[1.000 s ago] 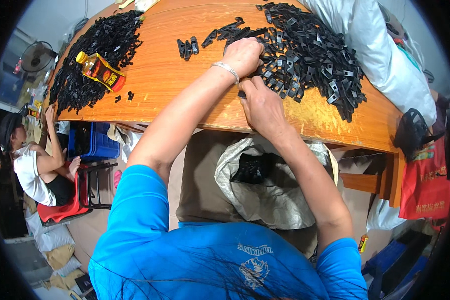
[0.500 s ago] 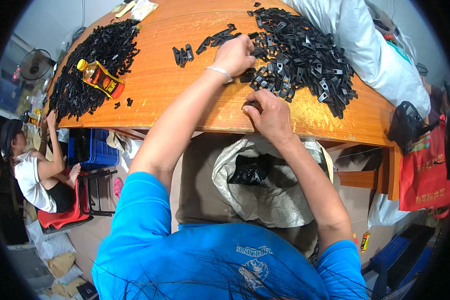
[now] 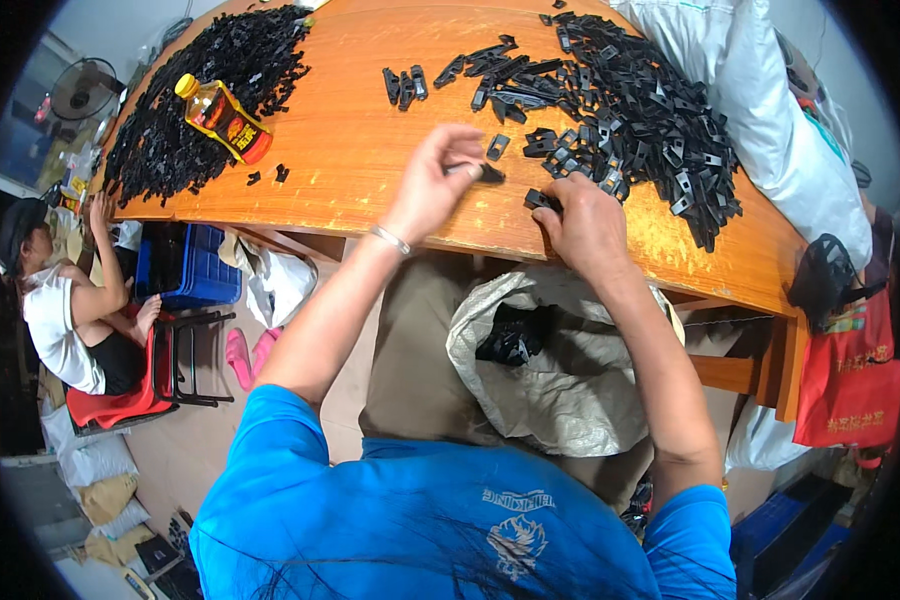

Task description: The person assembles small black plastic components by fitting them together by hand and drops the assembled pieces into a bag.

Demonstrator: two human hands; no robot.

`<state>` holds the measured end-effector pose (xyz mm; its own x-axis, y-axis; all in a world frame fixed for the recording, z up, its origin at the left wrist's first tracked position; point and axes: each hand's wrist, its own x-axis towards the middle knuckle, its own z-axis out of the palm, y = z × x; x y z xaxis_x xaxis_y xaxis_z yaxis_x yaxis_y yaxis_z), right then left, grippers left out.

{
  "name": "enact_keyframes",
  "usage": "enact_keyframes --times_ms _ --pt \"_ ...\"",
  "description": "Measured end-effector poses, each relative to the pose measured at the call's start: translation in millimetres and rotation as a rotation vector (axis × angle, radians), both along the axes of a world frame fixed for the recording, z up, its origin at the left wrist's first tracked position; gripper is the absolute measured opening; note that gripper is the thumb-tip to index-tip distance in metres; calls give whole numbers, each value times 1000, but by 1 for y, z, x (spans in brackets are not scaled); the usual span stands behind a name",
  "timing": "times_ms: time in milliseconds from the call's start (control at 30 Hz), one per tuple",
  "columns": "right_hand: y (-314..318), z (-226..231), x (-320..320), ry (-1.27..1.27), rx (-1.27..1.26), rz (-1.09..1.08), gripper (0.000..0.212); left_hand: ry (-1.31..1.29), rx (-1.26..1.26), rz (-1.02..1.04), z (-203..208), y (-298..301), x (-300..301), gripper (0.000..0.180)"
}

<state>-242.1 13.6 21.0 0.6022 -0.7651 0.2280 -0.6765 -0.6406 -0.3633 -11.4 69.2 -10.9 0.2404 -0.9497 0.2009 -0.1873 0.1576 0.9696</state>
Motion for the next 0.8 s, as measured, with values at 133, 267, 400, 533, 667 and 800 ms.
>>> enact_keyframes --times_ms 133,267,400,533,667,800 --pt "0 -4 1 -156 18 31 21 -416 -57 -48 3 17 -15 49" --pt "0 -8 9 -268 25 128 21 -413 -86 -18 3 23 -16 56" --pt "-10 -9 19 -297 -10 177 22 -702 -163 83 10 31 -5 60" --pt "-22 -8 25 -178 13 257 20 -839 -28 142 3 35 6 27" --pt "-23 -11 27 -219 36 268 19 -775 -32 165 3 33 6 19" --pt "-31 -8 39 -231 -24 374 17 -746 -81 157 3 29 -3 21"
